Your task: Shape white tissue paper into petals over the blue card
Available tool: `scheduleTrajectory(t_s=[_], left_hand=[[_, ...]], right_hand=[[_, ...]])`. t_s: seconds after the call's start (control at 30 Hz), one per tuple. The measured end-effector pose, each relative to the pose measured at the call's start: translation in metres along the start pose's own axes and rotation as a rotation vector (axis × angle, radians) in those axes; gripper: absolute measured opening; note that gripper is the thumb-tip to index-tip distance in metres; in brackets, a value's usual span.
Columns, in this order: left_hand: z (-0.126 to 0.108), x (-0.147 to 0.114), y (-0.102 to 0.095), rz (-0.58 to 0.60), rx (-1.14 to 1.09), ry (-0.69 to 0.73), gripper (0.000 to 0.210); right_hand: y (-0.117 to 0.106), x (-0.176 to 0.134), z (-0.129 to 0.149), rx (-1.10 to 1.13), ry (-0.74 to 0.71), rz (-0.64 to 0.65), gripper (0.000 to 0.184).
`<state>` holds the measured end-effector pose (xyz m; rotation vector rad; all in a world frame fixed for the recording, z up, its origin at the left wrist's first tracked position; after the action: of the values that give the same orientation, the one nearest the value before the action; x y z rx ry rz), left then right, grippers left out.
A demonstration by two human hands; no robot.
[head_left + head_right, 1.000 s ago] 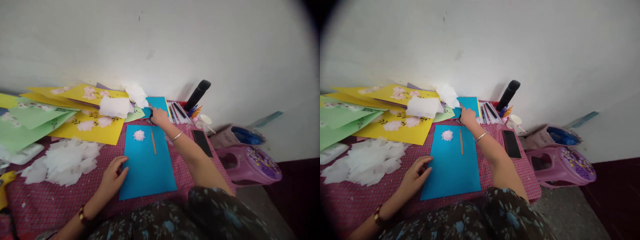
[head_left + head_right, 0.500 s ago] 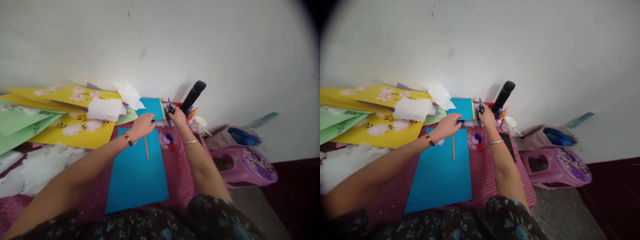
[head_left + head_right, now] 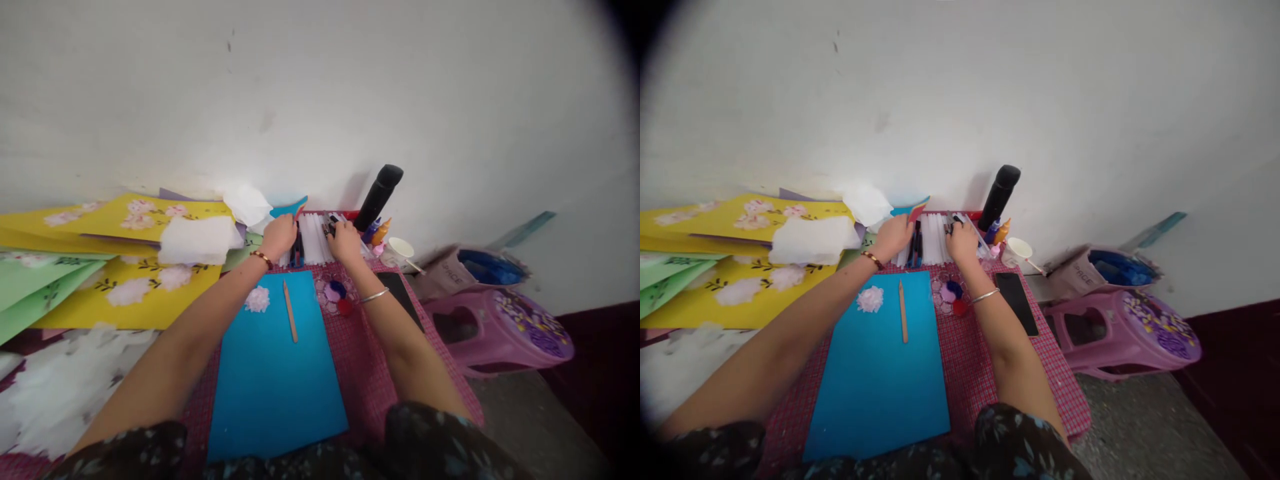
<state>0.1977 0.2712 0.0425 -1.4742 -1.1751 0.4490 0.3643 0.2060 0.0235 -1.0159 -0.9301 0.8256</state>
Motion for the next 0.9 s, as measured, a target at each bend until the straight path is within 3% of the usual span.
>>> scheduleTrajectory(t_s=[0.1, 0.2, 0.33, 0.5, 0.63, 0.77, 0.9], left_hand=[[0.020, 0.003, -0.019, -0.063, -0.039, -0.046, 0.038], [0.032, 0.001, -0.028, -0.110, -0.074, -0.077, 0.036], [0.041, -0.001, -0.031, -0.163, -0.114, -0.100, 0.036], [0.053, -0.004, -0.035, -0.204, -0.141, -0.135, 0.040], [0.055, -0.009, -0.034, -0.209, -0.129, -0.150, 0.041], [0.032, -0.015, -0.019, -0.147, -0.091, -0.068, 0.038], [-0.002, -0.024, 0.004, -0.038, -0.025, 0.109, 0.032]], right_hand=[[0.001, -0.017, 0.042, 0.021, -0.125, 0.067, 0.042], [0.012, -0.035, 0.080, 0.028, -0.219, 0.140, 0.059], [0.027, -0.040, 0.094, 0.018, -0.199, 0.199, 0.070], [0.037, -0.029, 0.078, 0.072, -0.073, 0.231, 0.063], [0.034, -0.018, 0.056, 0.184, 0.019, 0.185, 0.059], [0.018, -0.002, 0.013, 0.260, 0.143, 0.054, 0.061], [0.002, 0.012, -0.030, 0.272, 0.238, -0.039, 0.060]])
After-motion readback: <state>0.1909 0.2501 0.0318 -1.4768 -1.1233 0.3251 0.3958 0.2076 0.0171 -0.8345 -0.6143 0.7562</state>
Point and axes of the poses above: each hand's wrist, its own x-axis towards the middle knuckle, its own y-axis out of the palm, z = x × y, the point moved 6 cm from there along x, towards the middle knuckle, and after that the axes turned 5 degrees about -z, right-handed, at the moved point
